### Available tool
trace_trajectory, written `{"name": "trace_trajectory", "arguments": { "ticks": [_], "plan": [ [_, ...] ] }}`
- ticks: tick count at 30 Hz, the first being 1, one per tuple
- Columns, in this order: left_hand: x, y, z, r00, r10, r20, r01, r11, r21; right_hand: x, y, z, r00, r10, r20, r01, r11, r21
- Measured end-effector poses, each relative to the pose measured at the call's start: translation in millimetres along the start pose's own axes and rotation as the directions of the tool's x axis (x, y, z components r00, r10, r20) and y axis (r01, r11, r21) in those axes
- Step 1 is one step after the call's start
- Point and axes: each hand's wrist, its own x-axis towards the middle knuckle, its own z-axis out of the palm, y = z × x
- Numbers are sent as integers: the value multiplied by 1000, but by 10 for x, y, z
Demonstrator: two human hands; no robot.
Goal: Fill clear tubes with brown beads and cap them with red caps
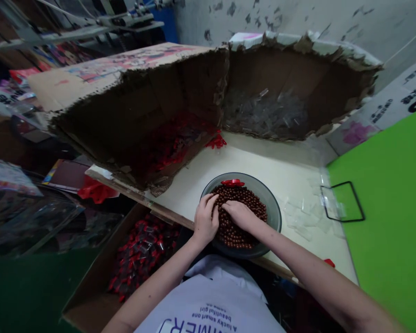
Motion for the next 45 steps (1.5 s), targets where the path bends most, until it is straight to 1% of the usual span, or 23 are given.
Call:
{"name": "trace_trajectory", "arguments": {
  "ticks": [3, 6, 9, 12, 14, 15, 17, 19, 20, 21, 23, 25, 28, 29, 31, 33, 36, 38, 40, 41, 42, 43, 45],
  "plan": [
    [-1, -7, 1, 1000, -5, 6, 5, 1000, -1, -47, 21, -39, 999, 11, -31, -6, 987, 164],
    [0, -5, -1, 1000, -11, 0, 11, 1000, -13, -138, 84, -130, 993, 78, -88, -47, 950, 310],
    [11, 12, -21, 1000, -24, 2, 24, 999, -33, -247, 104, -199, 980, 145, -135, -79, 912, 402],
    [47, 47, -71, 999, -38, 25, 40, 996, -84, -337, 56, -271, 965, 220, -141, -108, 828, 550],
    [87, 88, -107, 998, -39, 56, 47, 988, -148, -370, -7, -337, 949, 277, -149, -118, 754, 646],
    [110, 116, -120, 996, -34, 83, 50, 980, -192, -378, -43, -374, 943, 295, -155, -119, 731, 671],
    [156, 190, -129, 984, -21, 174, 74, 949, -307, -381, -117, -444, 939, 297, -171, -105, 726, 680],
    [197, 279, -117, 958, -12, 287, 142, 888, -437, -378, -178, -504, 944, 270, -190, -70, 727, 683],
    [216, 324, -108, 945, -17, 327, 187, 849, -494, -380, -202, -530, 945, 260, -201, -53, 724, 687],
    [234, 364, -101, 935, -32, 353, 232, 808, -542, -385, -221, -557, 946, 252, -202, -42, 716, 697],
    [269, 425, -102, 923, -80, 377, 313, 725, -614, -410, -251, -624, 957, 237, -168, -45, 691, 721],
    [302, 460, -131, 902, -123, 414, 390, 647, -655, -445, -279, -717, 970, 203, -133, -51, 705, 707],
    [344, 485, -212, 848, -137, 511, 496, 541, -679, -483, -333, -893, 986, 116, -118, -23, 800, 600],
    [353, 491, -241, 832, -136, 538, 523, 516, -679, -487, -352, -951, 991, 90, -102, -15, 818, 575],
    [363, 504, -288, 808, -134, 574, 558, 485, -673, -481, -385, -1048, 998, 49, -47, -14, 827, 562],
    [363, 514, -323, 792, -134, 596, 579, 475, -663, -466, -404, -1109, 1000, 27, 11, -29, 822, 569],
    [353, 505, -359, 763, -130, 634, 612, 462, -642, -447, -395, -1131, 998, 17, 62, -51, 802, 596],
    [343, 480, -377, 745, -124, 655, 633, 440, -637, -444, -363, -1114, 995, 29, 92, -81, 766, 638],
    [333, 443, -388, 739, -129, 661, 646, 413, -641, -448, -306, -1079, 990, 62, 125, -130, 734, 666],
    [327, 425, -390, 738, -135, 661, 651, 400, -645, -452, -266, -1054, 988, 84, 131, -150, 733, 663],
    [322, 409, -390, 738, -141, 660, 655, 383, -652, -456, -217, -1023, 987, 104, 126, -161, 755, 636],
    [317, 397, -390, 739, -148, 658, 660, 358, -660, -460, -161, -986, 986, 119, 115, -163, 799, 578],
    [312, 391, -392, 738, -163, 655, 671, 288, -684, -461, -32, -894, 989, 115, 88, -140, 916, 377]
  ]
}}
